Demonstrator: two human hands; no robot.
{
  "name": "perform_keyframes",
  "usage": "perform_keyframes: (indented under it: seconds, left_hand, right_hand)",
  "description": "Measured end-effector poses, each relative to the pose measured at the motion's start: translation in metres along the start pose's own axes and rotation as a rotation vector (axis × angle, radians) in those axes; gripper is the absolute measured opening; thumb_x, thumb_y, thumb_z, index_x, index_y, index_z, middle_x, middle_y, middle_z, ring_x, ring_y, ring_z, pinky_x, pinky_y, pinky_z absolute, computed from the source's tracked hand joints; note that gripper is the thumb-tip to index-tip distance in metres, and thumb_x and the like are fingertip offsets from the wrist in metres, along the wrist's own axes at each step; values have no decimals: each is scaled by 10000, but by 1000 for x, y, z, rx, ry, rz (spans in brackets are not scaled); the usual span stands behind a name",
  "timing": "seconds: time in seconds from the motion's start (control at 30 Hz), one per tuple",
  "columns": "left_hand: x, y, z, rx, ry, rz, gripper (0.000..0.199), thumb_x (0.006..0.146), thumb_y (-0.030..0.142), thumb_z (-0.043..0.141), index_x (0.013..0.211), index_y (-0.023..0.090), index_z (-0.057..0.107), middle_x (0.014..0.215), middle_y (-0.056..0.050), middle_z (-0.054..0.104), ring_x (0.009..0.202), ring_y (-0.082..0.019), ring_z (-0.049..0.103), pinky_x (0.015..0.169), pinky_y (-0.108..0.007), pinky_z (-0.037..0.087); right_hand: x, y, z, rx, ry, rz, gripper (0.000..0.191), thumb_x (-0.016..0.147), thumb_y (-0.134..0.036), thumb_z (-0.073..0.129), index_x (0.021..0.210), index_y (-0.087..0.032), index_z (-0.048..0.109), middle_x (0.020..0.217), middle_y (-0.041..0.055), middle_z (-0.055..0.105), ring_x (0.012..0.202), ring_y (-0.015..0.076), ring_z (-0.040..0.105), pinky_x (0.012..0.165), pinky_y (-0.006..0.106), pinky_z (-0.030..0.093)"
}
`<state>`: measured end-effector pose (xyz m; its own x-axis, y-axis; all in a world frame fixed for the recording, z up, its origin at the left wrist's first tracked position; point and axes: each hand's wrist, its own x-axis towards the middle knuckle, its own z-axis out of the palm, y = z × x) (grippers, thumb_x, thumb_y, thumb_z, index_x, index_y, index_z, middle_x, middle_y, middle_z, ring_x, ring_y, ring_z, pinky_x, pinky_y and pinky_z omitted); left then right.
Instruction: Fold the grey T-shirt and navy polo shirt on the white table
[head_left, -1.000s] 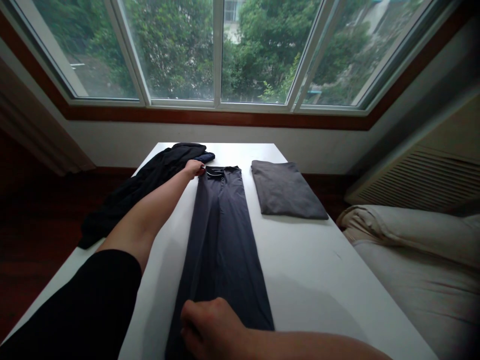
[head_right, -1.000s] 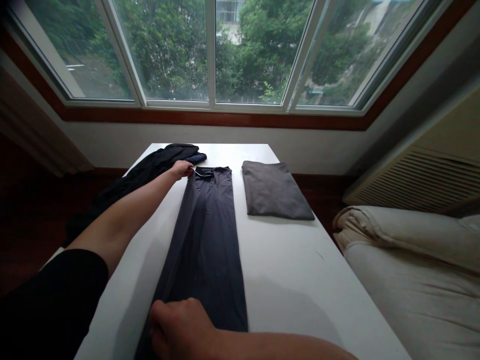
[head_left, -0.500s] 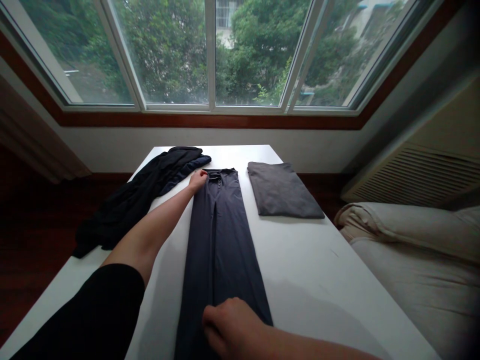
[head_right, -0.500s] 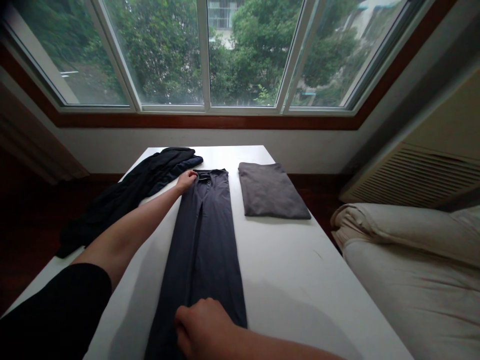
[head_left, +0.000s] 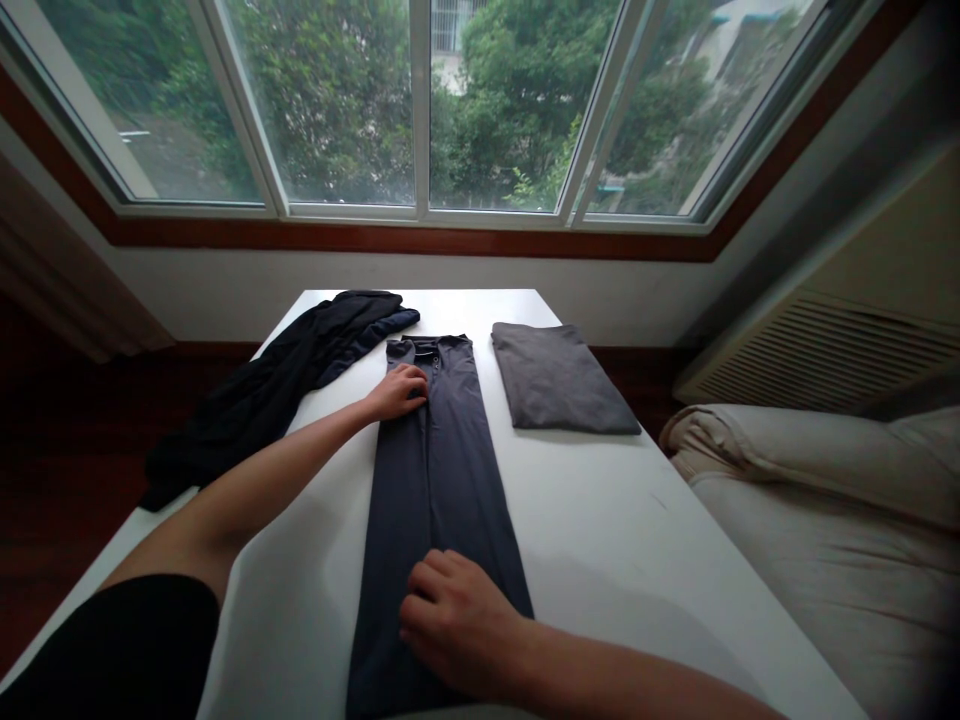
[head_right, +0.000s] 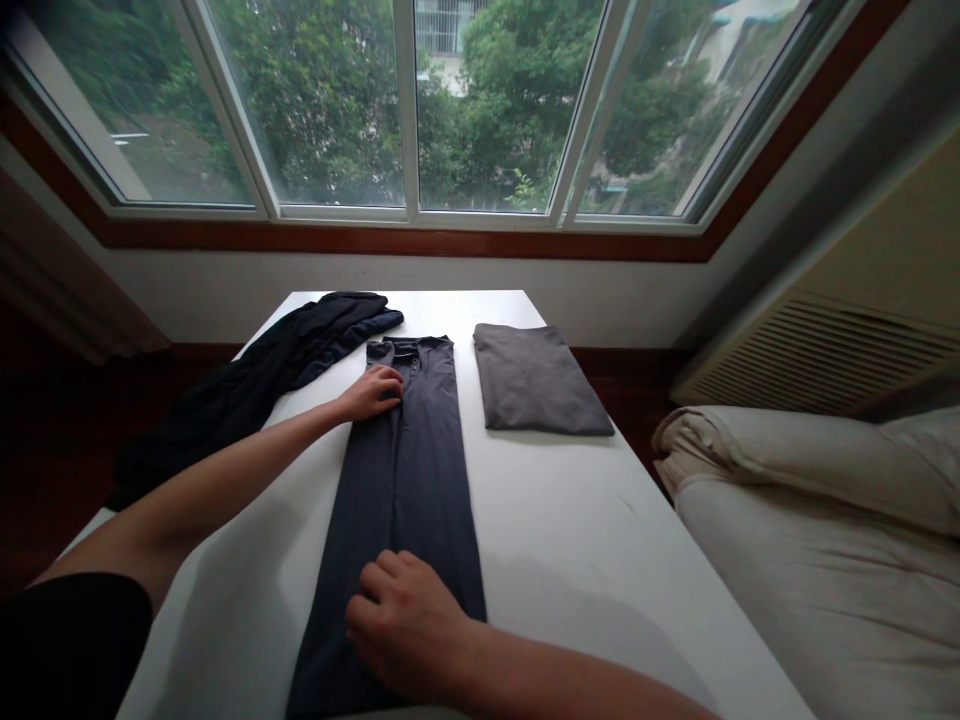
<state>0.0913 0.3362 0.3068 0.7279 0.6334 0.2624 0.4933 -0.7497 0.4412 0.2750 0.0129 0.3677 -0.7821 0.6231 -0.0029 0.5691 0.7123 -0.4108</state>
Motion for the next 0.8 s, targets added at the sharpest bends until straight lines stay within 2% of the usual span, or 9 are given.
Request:
perform_keyframes:
  seconds: [0.07, 0.2, 0.3, 0.4, 0.5, 0.6, 0.7, 0.8]
  left_hand:
    - [-1, 0, 4, -22, 27, -11, 139, 924, 304, 655, 967, 212, 750, 1212, -91, 665, 1193, -273, 539, 1106, -431, 409]
    - [-4, 9, 16, 11, 128, -115, 135, 944, 277, 628, 978, 196, 730, 1138, -99, 675, 1131, -266, 559, 1066, -432, 443]
    - [-12, 29, 21, 90, 189, -191, 171, 952, 254, 603, 1054, 192, 726, 1189, -113, 655, 1184, -282, 546, 1082, -449, 441]
    - [-28, 57, 20, 159, 236, -206, 315, 972, 267, 579, 1259, 182, 676, 1358, -133, 598, 1314, -292, 496, 1163, -469, 385]
    - [-53, 84, 21, 202, 130, -115, 465, 994, 362, 578, 1430, 201, 588, 1564, -132, 467, 1471, -309, 372, 1247, -508, 270]
    - [-76, 103, 27, 205, -70, -56, 599, 1016, 490, 538, 1560, 251, 468, 1684, -113, 319, 1555, -328, 258, 1269, -566, 180]
    - [-87, 115, 32, 199, -167, -83, 628, 1049, 530, 454, 1615, 268, 384, 1715, -109, 248, 1581, -326, 211, 1269, -586, 153]
    - [-95, 133, 30, 192, -146, -104, 613, 1061, 509, 437, 1613, 245, 388, 1715, -120, 243, 1588, -322, 192, 1275, -580, 151]
  right_hand:
    - [1, 1, 0, -46, 1, -28, 156, 969, -333, 620, 920, -186, 626, 1025, 66, 640, 956, 217, 550, 790, 324, 453]
    - [1, -2, -2, -52, -37, -92, 138, 962, -312, 629, 926, -179, 641, 1025, 65, 627, 943, 203, 530, 790, 310, 465]
    - [-6, -3, -6, -3, -35, -150, 132, 980, -288, 607, 939, -177, 666, 1000, 60, 639, 920, 180, 544, 822, 301, 484]
    - [-26, 3, -10, 64, 82, -109, 131, 991, -276, 598, 995, -180, 688, 1100, 69, 661, 1008, 182, 577, 924, 323, 504]
    - [-55, 15, -12, 61, 193, 10, 210, 977, -286, 633, 1157, -193, 690, 1339, 104, 616, 1262, 246, 541, 1087, 421, 469]
    - [-81, 25, -13, 21, 133, 77, 470, 968, -356, 669, 1413, -220, 604, 1583, 133, 430, 1485, 321, 364, 1214, 541, 350]
    - [-98, 32, -16, 37, 39, 71, 586, 988, -395, 643, 1536, -237, 505, 1646, 134, 337, 1536, 321, 293, 1256, 568, 278]
    - [-113, 39, -22, 56, 80, 100, 474, 1005, -270, 571, 1477, -220, 559, 1601, 128, 417, 1513, 279, 350, 1264, 540, 288]
